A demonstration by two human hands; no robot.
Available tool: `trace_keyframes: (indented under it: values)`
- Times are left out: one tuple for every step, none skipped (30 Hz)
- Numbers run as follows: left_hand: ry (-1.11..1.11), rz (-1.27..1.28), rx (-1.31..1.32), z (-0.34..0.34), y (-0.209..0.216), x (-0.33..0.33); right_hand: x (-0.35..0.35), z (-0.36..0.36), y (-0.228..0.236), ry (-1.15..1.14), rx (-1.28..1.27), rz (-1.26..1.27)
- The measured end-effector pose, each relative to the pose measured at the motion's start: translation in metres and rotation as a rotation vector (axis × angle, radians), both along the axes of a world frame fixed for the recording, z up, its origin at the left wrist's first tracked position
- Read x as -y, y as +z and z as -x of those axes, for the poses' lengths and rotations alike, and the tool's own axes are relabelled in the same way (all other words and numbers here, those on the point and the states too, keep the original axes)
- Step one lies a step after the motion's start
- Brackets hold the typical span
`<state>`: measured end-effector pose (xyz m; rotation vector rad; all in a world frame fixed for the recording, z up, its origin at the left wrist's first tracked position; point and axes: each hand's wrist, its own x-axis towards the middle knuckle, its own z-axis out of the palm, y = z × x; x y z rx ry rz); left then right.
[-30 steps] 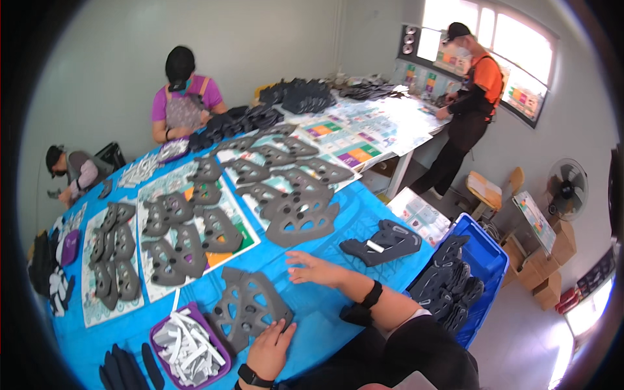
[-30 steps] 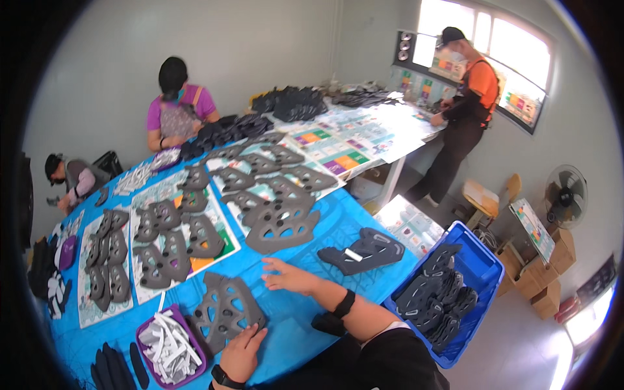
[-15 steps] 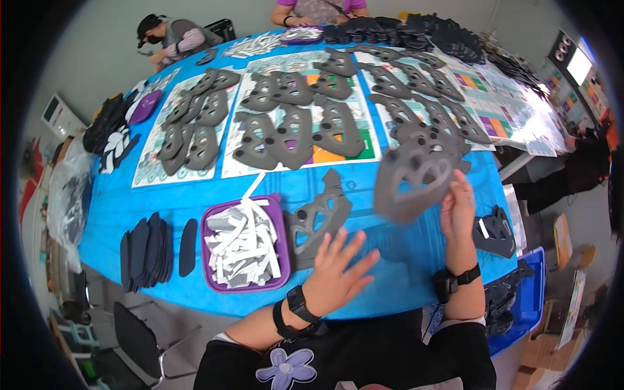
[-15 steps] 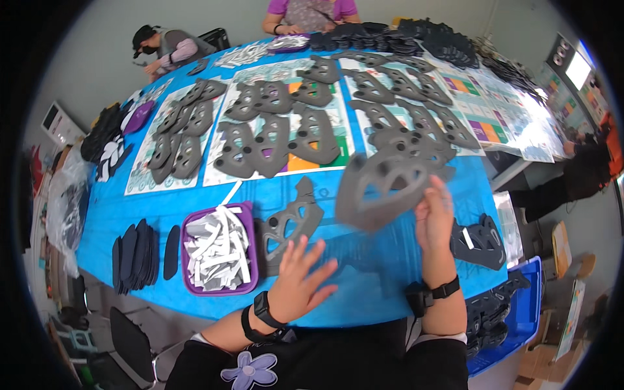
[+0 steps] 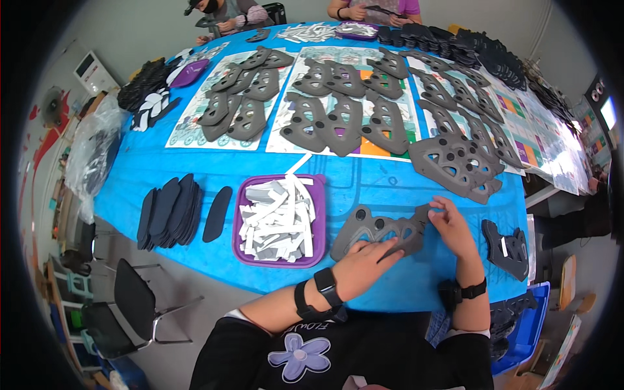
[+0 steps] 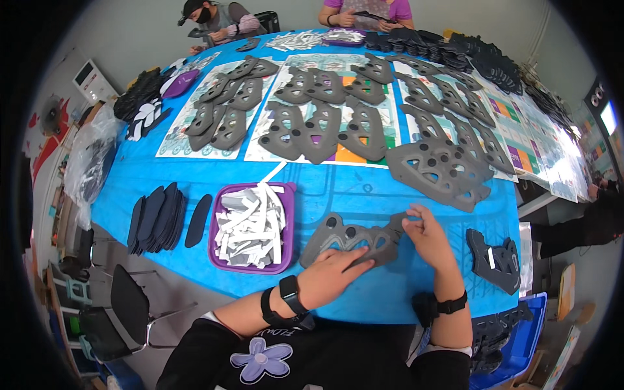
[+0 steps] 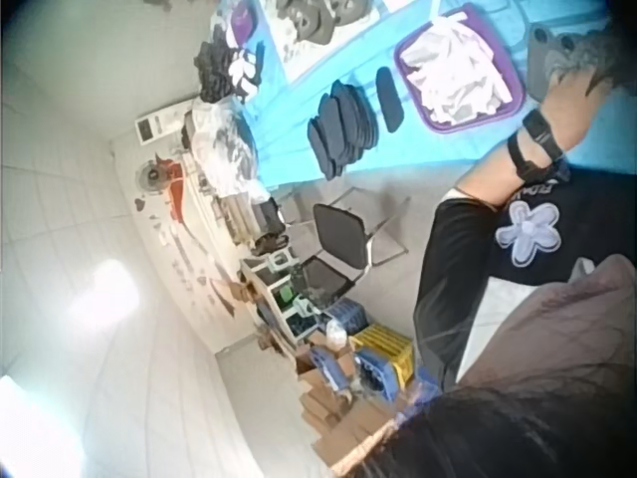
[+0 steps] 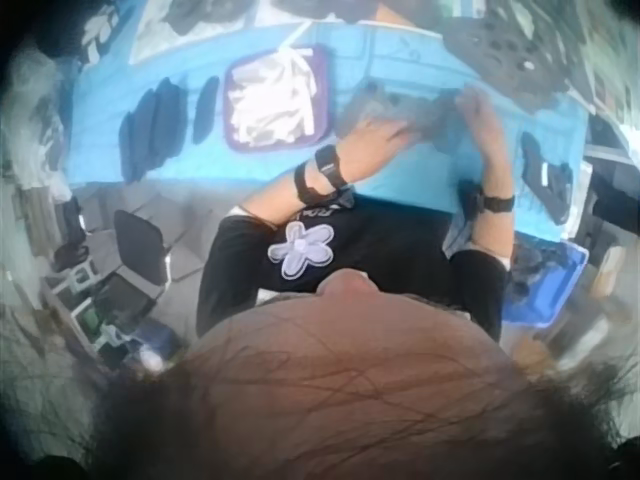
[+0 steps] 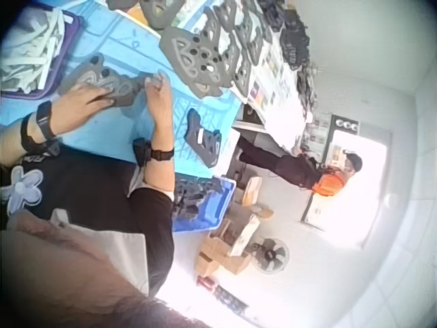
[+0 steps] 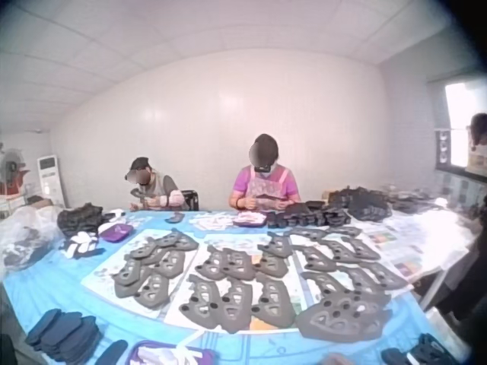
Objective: The recorder is inspecting and organizing shoe upper components and showing instruction sheets.
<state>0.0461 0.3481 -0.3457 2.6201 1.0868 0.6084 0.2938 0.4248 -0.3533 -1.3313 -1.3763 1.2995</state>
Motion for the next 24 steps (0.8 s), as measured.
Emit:
trace_keyframes:
  values:
    - [-0.039, 0.065, 0.064, -0.001, 0.004, 0.001, 0.007, 0.011, 0.018, 0.055, 0.052, 0.019]
    - [-0.015, -0.054, 0.054, -0.002, 0.008, 0.002, 0.014, 0.018, 0.031, 0.103, 0.108, 0.035]
    - [-0.004, -0.057, 0.049, -0.002, 0.012, 0.002, 0.017, 0.018, 0.031, 0.114, 0.103, 0.03]
    - [-0.004, -0.062, 0.181, -0.003, 0.016, 0.002, 0.023, 0.014, 0.028, 0.09, -0.025, -0.062]
    - [-0.005, -0.071, 0.314, -0.002, 0.023, 0.003, 0.028, 0.011, 0.028, 0.066, -0.153, -0.155]
    - [0.014, -0.077, 0.309, 0.001, 0.027, 0.004, 0.034, 0.012, 0.038, 0.086, -0.159, -0.157]
    - [0.006, -0.07, 0.512, 0.004, 0.033, 0.006, 0.042, 0.011, 0.055, 0.006, -0.472, -0.108]
    - [-0.011, -0.066, 0.718, 0.005, 0.038, 0.008, 0.049, 0.011, 0.064, -0.08, -0.78, -0.054]
    - [0.011, -0.078, 0.714, 0.006, 0.041, 0.009, 0.057, 0.015, 0.06, -0.056, -0.784, -0.047]
    - [-0.094, -0.147, 0.807, 0.006, 0.043, 0.011, 0.068, 0.022, 0.055, -0.14, -0.867, 0.051]
    - [-0.216, -0.21, 0.901, 0.004, 0.05, 0.011, 0.08, 0.028, 0.054, -0.24, -0.943, 0.146]
    - [-0.357, -0.212, 0.88, 0.004, 0.059, 0.009, 0.091, 0.04, 0.057, -0.126, -0.923, 0.156]
    - [-0.337, -0.224, 0.876, 0.004, 0.065, 0.01, 0.1, 0.053, 0.059, -0.001, -0.902, 0.171]
    - [-0.435, -0.279, 0.886, 0.002, 0.068, 0.01, 0.102, 0.057, 0.057, 0.021, -0.901, 0.178]
    - [-0.549, -0.329, 0.901, -0.003, 0.071, 0.008, 0.106, 0.059, 0.056, 0.043, -0.852, 0.127]
    - [-0.547, -0.291, 1.019, -0.009, 0.071, 0.009, 0.109, 0.061, 0.053, 0.064, -0.803, 0.076]
    - [-0.546, -0.299, 1.022, -0.014, 0.071, 0.012, 0.112, 0.062, 0.048, 0.084, -0.753, 0.023]
    - [-0.496, -0.154, 1.096, -0.018, 0.069, 0.014, 0.112, 0.063, 0.041, 0.108, -0.709, -0.026]
    - [-0.446, -0.008, 1.168, -0.021, 0.068, 0.016, 0.113, 0.064, 0.033, 0.131, -0.665, -0.076]
    - [-0.45, 0.044, 1.156, -0.021, 0.067, 0.017, 0.114, 0.065, 0.026, 0.153, -0.617, -0.129]
    - [-0.45, 0.034, 1.157, -0.021, 0.068, 0.02, 0.115, 0.067, 0.019, 0.174, -0.568, -0.183]
    - [-0.423, 0.079, 1.134, -0.021, 0.068, 0.022, 0.116, 0.068, 0.013, 0.194, -0.52, -0.236]
    - [-0.406, 0.13, 1.115, -0.022, 0.07, 0.022, 0.117, 0.068, 0.008, 0.203, -0.468, -0.291]
    - [-0.416, 0.129, 1.118, -0.022, 0.069, 0.021, 0.118, 0.069, 0.005, 0.211, -0.415, -0.345]
